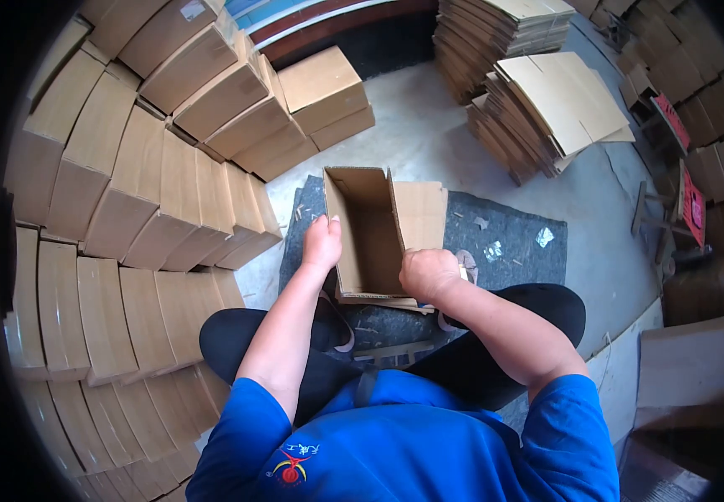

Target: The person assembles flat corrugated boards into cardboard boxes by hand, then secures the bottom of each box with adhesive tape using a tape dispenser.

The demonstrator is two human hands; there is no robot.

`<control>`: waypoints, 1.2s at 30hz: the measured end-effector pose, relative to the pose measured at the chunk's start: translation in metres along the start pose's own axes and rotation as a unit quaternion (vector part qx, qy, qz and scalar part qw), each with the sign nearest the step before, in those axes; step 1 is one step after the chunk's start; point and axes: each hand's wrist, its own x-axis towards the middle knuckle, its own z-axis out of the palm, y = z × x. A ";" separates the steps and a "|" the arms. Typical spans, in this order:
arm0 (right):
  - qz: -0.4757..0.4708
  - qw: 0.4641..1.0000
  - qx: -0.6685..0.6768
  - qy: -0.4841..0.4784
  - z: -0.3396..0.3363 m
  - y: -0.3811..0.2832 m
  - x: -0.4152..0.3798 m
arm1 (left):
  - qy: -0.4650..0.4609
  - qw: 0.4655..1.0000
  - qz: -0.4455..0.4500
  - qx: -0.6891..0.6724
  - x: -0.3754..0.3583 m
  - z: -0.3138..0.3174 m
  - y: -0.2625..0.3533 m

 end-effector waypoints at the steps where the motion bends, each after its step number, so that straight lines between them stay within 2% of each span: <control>1: -0.014 1.000 -0.014 0.020 0.004 -0.001 -0.002 | -0.002 1.000 0.002 0.001 -0.001 -0.003 0.006; 4: -0.028 0.998 -0.006 0.050 0.016 0.001 -0.005 | 0.032 0.999 -0.016 0.040 -0.013 -0.020 0.021; 5: -0.029 0.998 -0.005 0.050 0.021 0.000 -0.004 | 0.050 0.992 0.029 0.115 -0.018 -0.031 0.034; 7: -0.020 0.997 -0.004 0.074 0.031 0.000 -0.001 | 0.072 0.967 0.205 0.131 -0.034 -0.045 0.048; 8: -0.019 0.997 -0.003 0.074 0.034 0.001 0.000 | 0.024 0.961 0.262 0.090 -0.048 -0.047 0.054; 9: -0.017 0.997 -0.003 0.079 0.036 0.001 0.001 | -0.048 0.958 0.280 0.028 -0.068 -0.045 0.058; 10: -0.016 0.996 -0.002 0.085 0.037 0.001 0.002 | -0.148 0.957 0.247 -0.021 -0.090 -0.049 0.068; 11: -0.016 0.996 -0.001 0.086 0.037 0.002 0.002 | -0.218 0.955 0.202 -0.004 -0.110 -0.047 0.071; 12: -0.026 0.996 -0.002 0.090 0.037 0.002 0.001 | -0.274 0.945 0.159 0.080 -0.122 -0.044 0.073; 14: -0.035 0.995 -0.002 0.092 0.037 0.002 -0.001 | -0.209 0.938 0.216 0.175 -0.129 -0.038 0.069; 17: -0.028 0.994 0.026 0.103 0.036 0.000 -0.003 | -0.123 0.958 0.192 0.171 -0.116 -0.020 0.067; 19: -0.017 0.991 0.051 0.124 0.032 -0.002 -0.002 | -0.051 0.965 0.156 0.203 -0.099 0.016 0.050; 21: -0.010 0.991 0.051 0.125 0.031 -0.003 -0.001 | -0.078 0.950 0.128 0.273 -0.091 0.044 0.037; 22: -0.002 0.991 0.053 0.123 0.033 -0.003 -0.001 | -0.103 0.954 0.102 0.262 -0.090 0.048 0.041; 24: 0.003 0.991 0.043 0.124 0.035 -0.002 0.000 | -0.262 0.934 0.004 0.241 -0.083 0.052 0.045; 25: 0.007 0.991 0.046 0.129 0.035 -0.002 0.000 | -0.298 0.921 -0.014 0.250 -0.079 0.052 0.050; 26: 0.010 0.990 0.049 0.134 0.036 -0.003 -0.001 | -0.299 0.920 -0.011 0.253 -0.074 0.044 0.058; 28: 0.006 0.988 0.054 0.141 0.038 -0.003 -0.001 | -0.371 0.814 0.097 0.436 -0.056 0.025 0.076; 29: -0.001 0.988 0.056 0.143 0.039 -0.003 0.000 | -0.344 0.829 0.096 0.430 -0.041 0.019 0.085; 30: 0.001 0.988 0.062 0.144 0.041 -0.002 0.001 | -0.214 0.892 0.141 0.372 -0.029 0.017 0.082; 31: 0.000 0.988 0.065 0.142 0.041 -0.002 0.001 | -0.117 0.933 0.167 0.298 -0.012 0.008 0.090; 32: 0.000 0.988 0.068 0.140 0.041 -0.001 0.001 | -0.022 0.940 0.203 0.272 0.008 0.002 0.096; 34: 0.002 0.988 0.070 0.136 0.042 -0.002 0.002 | 0.044 0.945 0.210 0.248 0.042 0.000 0.100; 36: 0.001 0.989 0.069 0.128 0.041 -0.001 0.002 | -0.055 0.955 0.082 0.279 0.055 0.007 0.096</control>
